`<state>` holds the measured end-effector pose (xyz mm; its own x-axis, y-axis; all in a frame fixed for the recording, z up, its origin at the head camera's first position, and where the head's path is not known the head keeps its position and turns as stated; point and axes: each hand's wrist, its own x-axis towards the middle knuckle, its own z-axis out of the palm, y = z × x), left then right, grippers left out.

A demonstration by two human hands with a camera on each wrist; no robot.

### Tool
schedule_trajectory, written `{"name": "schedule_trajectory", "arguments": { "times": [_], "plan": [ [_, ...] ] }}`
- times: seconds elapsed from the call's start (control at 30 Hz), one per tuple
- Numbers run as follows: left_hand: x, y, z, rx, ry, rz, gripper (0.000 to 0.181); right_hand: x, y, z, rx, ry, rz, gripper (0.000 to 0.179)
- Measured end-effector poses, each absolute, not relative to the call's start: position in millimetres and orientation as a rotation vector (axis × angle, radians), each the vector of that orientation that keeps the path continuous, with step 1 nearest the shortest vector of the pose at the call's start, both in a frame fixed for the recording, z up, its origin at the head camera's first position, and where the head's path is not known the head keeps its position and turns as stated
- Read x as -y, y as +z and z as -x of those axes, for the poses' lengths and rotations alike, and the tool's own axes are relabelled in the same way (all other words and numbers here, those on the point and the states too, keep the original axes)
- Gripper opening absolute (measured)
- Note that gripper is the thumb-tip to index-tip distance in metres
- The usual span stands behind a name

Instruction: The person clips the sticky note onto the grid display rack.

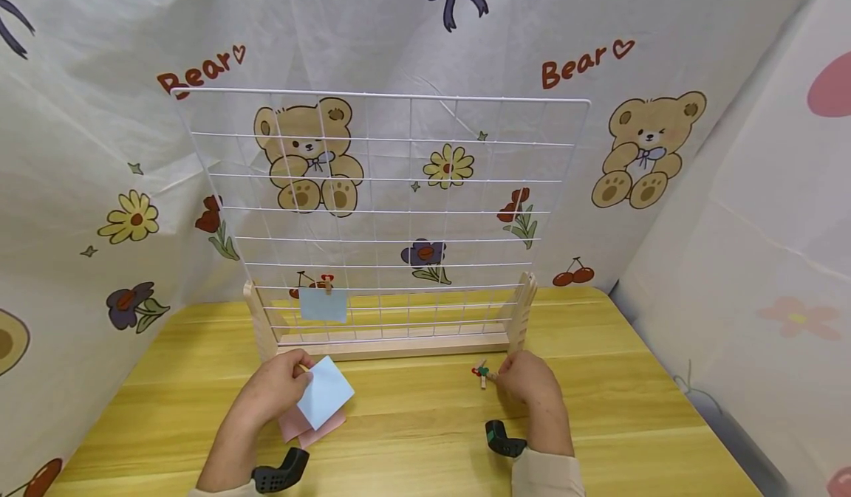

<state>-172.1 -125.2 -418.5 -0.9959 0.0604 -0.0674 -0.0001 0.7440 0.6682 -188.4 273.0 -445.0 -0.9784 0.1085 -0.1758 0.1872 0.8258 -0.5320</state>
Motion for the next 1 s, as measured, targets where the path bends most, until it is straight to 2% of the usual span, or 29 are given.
{"name": "schedule_trajectory", "arguments": {
  "times": [0.6, 1.0],
  "plan": [
    [119.9, -418.2, 170.5, -2.885, 1.108, -0.073, 0.010, -271.0, -443.5, 189.3, -2.874, -0.925, -0.270, 0.010],
    [116.2, -417.1, 171.0, -2.912, 1.107, -0.076, 0.011, -269.1, -441.8, 191.4, -2.911, -0.904, -0.264, 0.013]
  ]
}}
